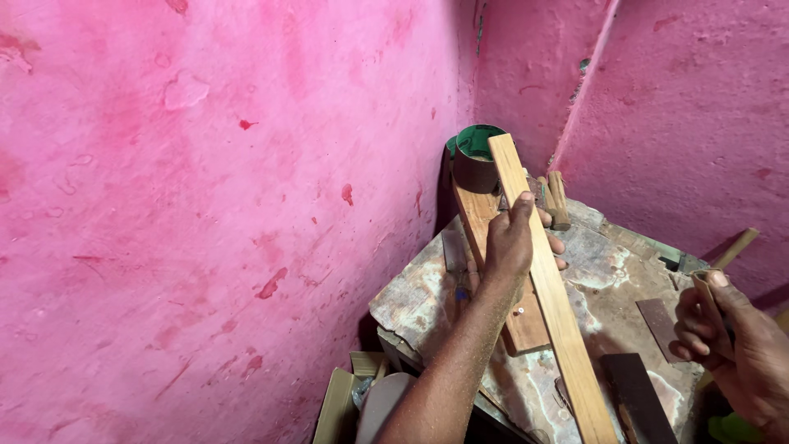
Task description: The person sands a long wooden stick using a sanding block, holding the wood vertically and rubbing the block along its length. The person occasionally rotates the wood to sand different sides and briefly inspects the surface.
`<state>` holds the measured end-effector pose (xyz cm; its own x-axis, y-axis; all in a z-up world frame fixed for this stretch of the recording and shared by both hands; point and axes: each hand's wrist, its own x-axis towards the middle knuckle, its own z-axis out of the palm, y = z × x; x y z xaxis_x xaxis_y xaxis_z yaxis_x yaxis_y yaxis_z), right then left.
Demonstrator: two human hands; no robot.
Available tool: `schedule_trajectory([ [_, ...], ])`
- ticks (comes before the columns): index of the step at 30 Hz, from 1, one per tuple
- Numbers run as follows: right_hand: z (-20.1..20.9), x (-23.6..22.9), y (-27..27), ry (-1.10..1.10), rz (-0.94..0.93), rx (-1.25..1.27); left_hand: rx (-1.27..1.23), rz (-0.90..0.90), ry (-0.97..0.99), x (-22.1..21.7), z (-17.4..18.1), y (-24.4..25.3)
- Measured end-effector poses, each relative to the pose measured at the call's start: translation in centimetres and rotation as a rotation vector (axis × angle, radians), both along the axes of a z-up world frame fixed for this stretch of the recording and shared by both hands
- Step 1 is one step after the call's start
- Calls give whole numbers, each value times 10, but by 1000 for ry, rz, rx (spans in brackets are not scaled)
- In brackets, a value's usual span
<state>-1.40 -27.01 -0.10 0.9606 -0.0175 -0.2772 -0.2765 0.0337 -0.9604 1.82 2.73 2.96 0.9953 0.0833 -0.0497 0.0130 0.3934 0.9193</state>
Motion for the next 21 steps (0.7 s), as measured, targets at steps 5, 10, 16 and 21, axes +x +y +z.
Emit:
schedule_trajectory([
  [5, -40, -1, -5, -22, 240, 48, -12, 38, 116, 1, -1, 0],
  [10, -47, -24, 29, 126, 331, -362, -76, 171, 155, 8, -7, 2],
  [16, -11, -24, 29, 81, 589, -735, -187, 382, 21, 19, -13, 10],
  [21, 4, -37, 33, -164, 780, -825, -151, 438, 44, 15, -3, 15],
])
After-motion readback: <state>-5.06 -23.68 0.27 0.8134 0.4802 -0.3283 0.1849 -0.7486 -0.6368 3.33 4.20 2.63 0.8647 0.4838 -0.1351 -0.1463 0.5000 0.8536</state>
